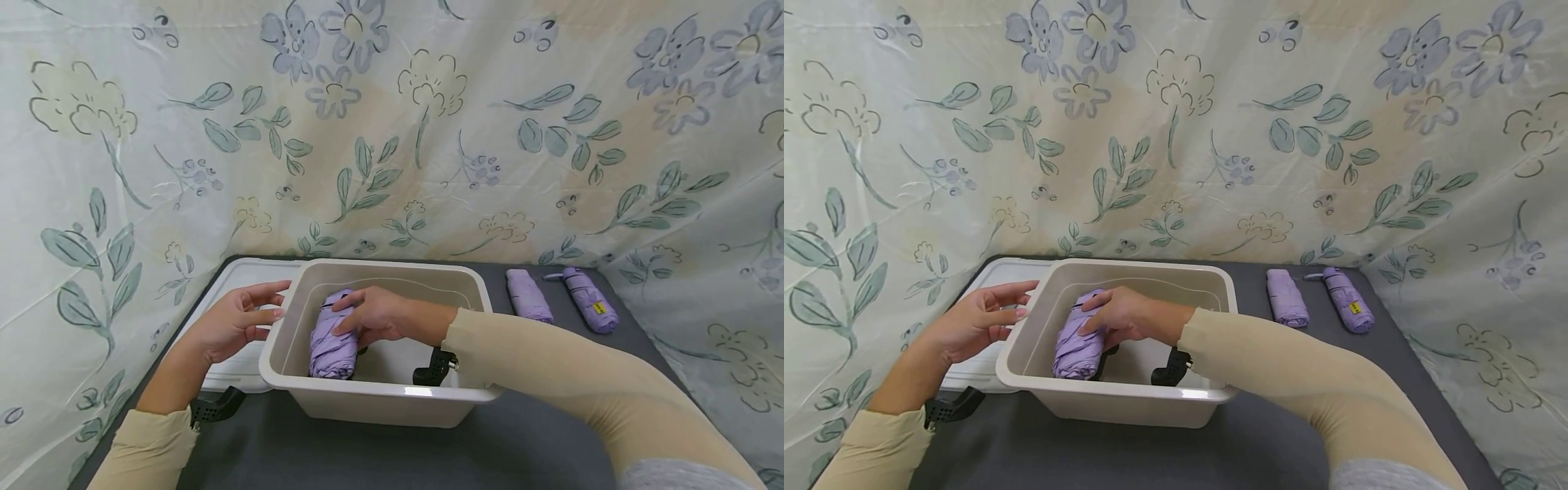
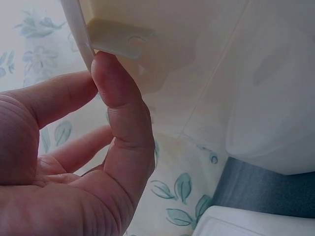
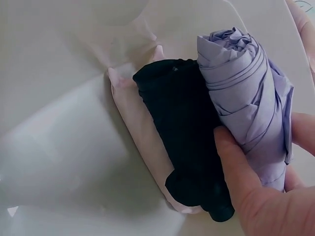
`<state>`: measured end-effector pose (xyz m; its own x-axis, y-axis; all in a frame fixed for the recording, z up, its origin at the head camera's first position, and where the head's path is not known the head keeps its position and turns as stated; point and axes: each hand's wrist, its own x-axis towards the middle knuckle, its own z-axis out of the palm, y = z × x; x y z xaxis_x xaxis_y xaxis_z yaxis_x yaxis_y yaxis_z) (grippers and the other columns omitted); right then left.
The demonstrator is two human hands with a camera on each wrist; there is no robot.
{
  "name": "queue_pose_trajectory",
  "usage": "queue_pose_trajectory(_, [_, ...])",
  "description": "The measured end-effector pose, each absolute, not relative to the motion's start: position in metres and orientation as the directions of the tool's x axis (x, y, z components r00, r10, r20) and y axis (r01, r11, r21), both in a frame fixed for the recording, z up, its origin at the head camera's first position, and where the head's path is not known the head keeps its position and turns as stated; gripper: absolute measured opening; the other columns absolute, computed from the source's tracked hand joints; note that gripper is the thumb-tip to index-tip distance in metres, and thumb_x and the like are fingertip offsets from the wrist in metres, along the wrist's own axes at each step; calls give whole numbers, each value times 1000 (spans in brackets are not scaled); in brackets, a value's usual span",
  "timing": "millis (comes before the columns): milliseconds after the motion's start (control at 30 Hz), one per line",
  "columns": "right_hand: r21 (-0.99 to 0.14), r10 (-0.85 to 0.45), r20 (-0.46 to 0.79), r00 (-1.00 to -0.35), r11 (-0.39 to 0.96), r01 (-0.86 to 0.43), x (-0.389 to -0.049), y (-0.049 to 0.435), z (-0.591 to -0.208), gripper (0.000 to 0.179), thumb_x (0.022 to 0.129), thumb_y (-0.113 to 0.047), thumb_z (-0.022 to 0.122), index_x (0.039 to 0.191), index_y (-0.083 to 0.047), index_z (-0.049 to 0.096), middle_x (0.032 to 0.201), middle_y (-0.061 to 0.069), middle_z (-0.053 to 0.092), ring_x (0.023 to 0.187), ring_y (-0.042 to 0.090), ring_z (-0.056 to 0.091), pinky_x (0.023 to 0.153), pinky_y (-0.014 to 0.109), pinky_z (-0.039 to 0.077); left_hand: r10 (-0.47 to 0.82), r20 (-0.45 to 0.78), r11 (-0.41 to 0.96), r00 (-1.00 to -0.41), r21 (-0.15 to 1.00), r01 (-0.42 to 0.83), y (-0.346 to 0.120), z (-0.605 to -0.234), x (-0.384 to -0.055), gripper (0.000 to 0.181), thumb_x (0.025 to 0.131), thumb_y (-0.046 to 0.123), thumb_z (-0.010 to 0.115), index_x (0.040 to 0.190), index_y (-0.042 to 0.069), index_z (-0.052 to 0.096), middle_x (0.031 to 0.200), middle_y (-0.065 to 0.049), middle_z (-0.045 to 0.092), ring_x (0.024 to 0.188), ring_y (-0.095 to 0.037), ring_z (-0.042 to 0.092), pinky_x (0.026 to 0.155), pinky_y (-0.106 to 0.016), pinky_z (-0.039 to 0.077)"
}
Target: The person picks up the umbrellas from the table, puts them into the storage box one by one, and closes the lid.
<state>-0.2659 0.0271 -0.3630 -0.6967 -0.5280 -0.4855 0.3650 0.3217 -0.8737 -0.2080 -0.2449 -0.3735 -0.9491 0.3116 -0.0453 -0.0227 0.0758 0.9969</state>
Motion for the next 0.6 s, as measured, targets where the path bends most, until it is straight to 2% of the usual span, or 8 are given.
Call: queue_pose_trajectory(600, [-874, -526, -480, -702, 358, 330, -266, 44, -362, 46, 88, 1, 77, 131, -10, 67, 119, 18, 66, 91, 29, 69, 87, 48, 62, 297, -37, 84, -954, 996, -12, -243, -376, -204, 61, 100, 10, 65, 156, 5, 41, 114, 1, 63, 96, -14, 74, 85, -37, 63])
